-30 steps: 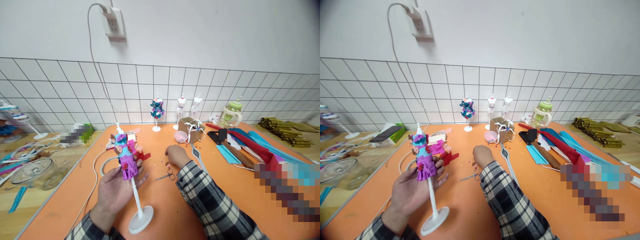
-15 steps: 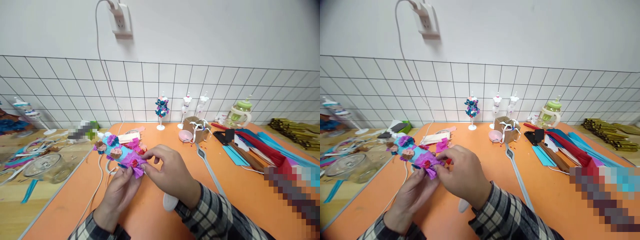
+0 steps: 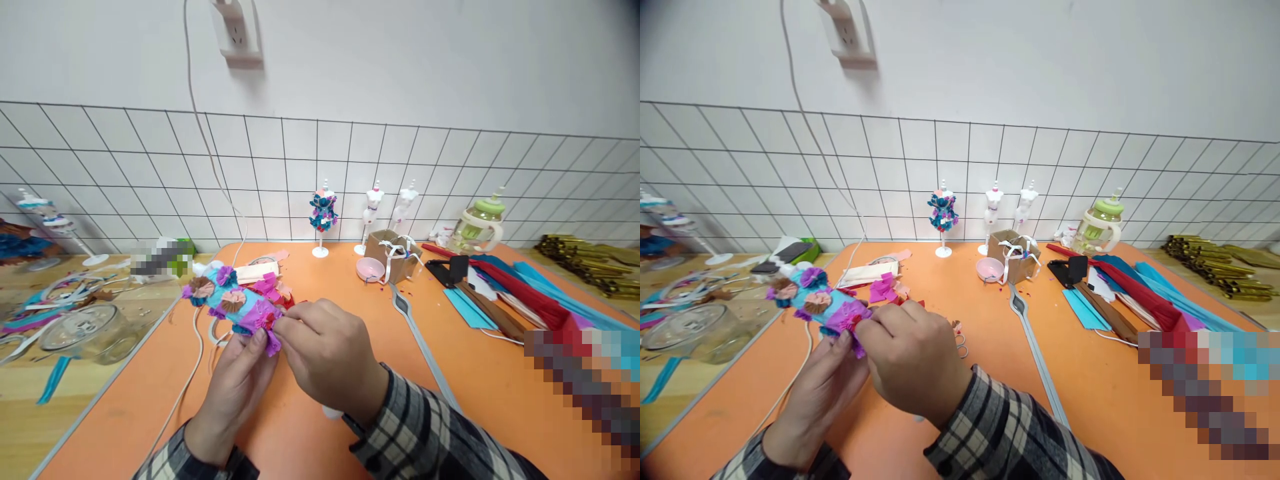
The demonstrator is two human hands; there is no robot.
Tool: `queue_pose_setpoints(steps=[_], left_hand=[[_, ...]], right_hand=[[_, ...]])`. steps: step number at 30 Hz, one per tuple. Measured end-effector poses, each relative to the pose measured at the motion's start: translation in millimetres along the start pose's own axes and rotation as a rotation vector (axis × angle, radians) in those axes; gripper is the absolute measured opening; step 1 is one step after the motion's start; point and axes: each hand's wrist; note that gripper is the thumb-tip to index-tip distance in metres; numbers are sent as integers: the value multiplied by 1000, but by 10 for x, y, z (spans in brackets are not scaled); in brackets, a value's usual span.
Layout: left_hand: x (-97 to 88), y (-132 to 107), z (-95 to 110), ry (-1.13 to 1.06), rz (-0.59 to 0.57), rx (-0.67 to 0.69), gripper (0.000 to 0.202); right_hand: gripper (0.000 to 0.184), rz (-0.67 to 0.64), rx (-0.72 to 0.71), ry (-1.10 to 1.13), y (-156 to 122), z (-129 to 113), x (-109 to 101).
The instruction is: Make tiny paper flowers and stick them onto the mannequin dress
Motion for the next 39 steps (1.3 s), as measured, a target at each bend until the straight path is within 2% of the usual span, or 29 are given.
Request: queue_pose_setpoints(steps=[8, 11, 16, 19, 23, 28, 30, 33, 39], left_hand=[[-40, 17, 6, -36, 66, -51, 27], [-28, 7, 13, -91, 12, -67, 19], [6, -17, 51, -109, -69, -122, 19], [7, -14, 62, -99, -85, -163, 17], [-25, -8, 40, -98, -59, -155, 17], [-42, -12, 19, -62, -4, -156, 24], [-26, -7, 16, -49, -16, -159, 24], [0, 9, 11, -24, -53, -150, 22], [-35, 18, 23, -113, -46, -217, 28]], right_hand=[[25, -82, 26, 121, 35, 17, 30], [17, -99, 85, 154, 41, 32, 36], [6, -115, 304, 370, 77, 81, 13], [6, -119, 323, 440, 83, 103, 13], [5, -139, 306, 416, 74, 109, 13], [10, -139, 365, 423, 92, 105, -10], [5, -145, 400, 413, 107, 114, -7], [10, -157, 484, 409, 131, 148, 16], [10, -278, 532, 680, 177, 249, 69]])
Point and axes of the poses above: each hand's wrist, its own y-axis towards the middle knuckle, its own x-axis out of the palm, z = x × y, and after that the axes turned 2 degrees about z, right-handed
